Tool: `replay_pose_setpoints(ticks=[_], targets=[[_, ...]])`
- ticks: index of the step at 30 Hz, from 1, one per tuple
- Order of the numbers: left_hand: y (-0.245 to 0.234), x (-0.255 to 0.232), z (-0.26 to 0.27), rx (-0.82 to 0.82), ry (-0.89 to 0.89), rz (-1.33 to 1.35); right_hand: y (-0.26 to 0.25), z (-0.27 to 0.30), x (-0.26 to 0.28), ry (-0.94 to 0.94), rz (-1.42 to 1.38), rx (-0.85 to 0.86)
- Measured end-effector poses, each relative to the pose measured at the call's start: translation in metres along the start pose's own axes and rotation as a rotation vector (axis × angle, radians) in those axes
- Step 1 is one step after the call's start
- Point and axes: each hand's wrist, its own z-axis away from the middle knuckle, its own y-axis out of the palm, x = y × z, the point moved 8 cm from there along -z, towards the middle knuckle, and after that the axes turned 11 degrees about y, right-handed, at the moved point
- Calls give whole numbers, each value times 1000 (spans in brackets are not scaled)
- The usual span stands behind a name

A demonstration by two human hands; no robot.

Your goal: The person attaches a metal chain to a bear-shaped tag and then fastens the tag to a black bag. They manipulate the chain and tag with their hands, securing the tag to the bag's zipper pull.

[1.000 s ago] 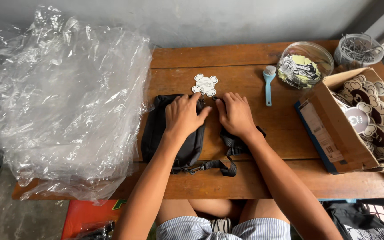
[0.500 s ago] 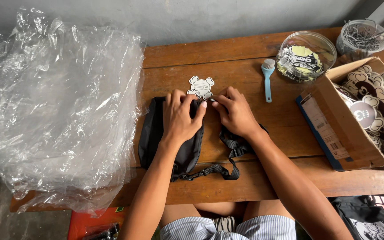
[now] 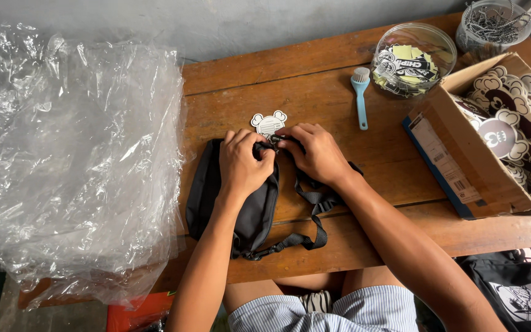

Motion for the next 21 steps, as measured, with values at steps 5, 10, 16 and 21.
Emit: replay_pose_setpoints(ticks=[5, 10, 16, 21], targets=[[-7, -6, 0, -29, -25, 13, 5, 4, 0, -11, -30, 65], [-15, -7, -4, -108, 8, 96, 3, 4, 2, 134, -85, 121], [-13, -5, -2, -61, -87, 177, 2, 2, -9, 184, -149, 60], [-2, 0, 2, 3, -56, 207, -1, -1, 2, 98, -252, 123]])
